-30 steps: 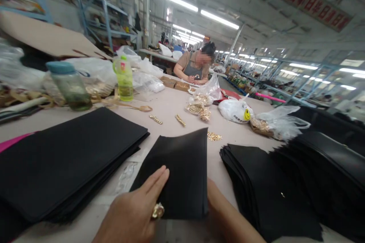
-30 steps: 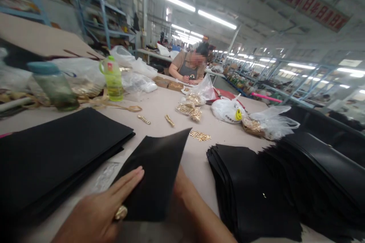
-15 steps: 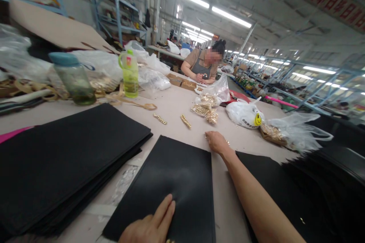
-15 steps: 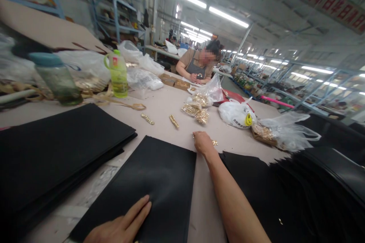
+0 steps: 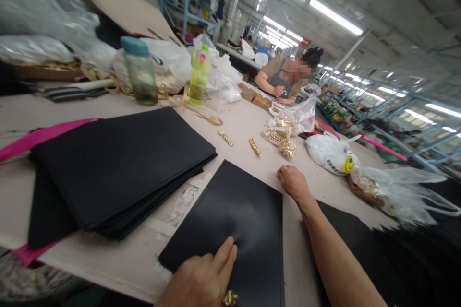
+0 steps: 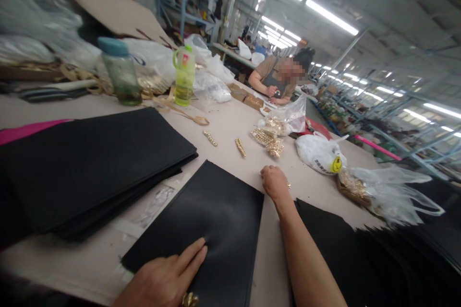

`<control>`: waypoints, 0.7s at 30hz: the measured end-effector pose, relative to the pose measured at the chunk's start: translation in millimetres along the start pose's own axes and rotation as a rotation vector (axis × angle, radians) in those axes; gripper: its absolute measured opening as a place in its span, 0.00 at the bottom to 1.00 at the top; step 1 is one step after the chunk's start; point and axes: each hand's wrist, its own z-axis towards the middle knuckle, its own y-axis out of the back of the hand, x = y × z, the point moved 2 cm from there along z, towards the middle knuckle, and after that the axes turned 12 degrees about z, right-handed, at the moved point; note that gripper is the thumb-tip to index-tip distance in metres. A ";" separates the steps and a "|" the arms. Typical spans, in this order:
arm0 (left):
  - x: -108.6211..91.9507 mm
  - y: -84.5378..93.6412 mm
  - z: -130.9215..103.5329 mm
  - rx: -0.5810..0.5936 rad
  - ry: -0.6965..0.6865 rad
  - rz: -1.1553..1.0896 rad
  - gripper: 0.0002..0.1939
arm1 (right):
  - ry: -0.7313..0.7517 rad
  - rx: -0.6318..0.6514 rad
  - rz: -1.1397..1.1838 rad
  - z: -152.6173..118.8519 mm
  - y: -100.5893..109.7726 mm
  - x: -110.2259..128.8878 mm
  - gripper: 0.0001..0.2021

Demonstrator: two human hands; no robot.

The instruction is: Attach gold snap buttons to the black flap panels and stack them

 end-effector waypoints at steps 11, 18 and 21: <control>-0.8 -5.8 2.5 0.068 0.003 -0.081 0.32 | -0.071 -0.014 0.072 -13.2 4.4 -8.6 0.15; -3.1 -3.2 -2.7 -0.074 0.043 -0.002 0.30 | -0.042 0.071 0.023 9.4 -2.1 -1.2 0.16; -1.3 -10.2 -2.5 -0.149 0.018 0.069 0.26 | -0.053 0.130 0.022 21.2 2.5 0.5 0.14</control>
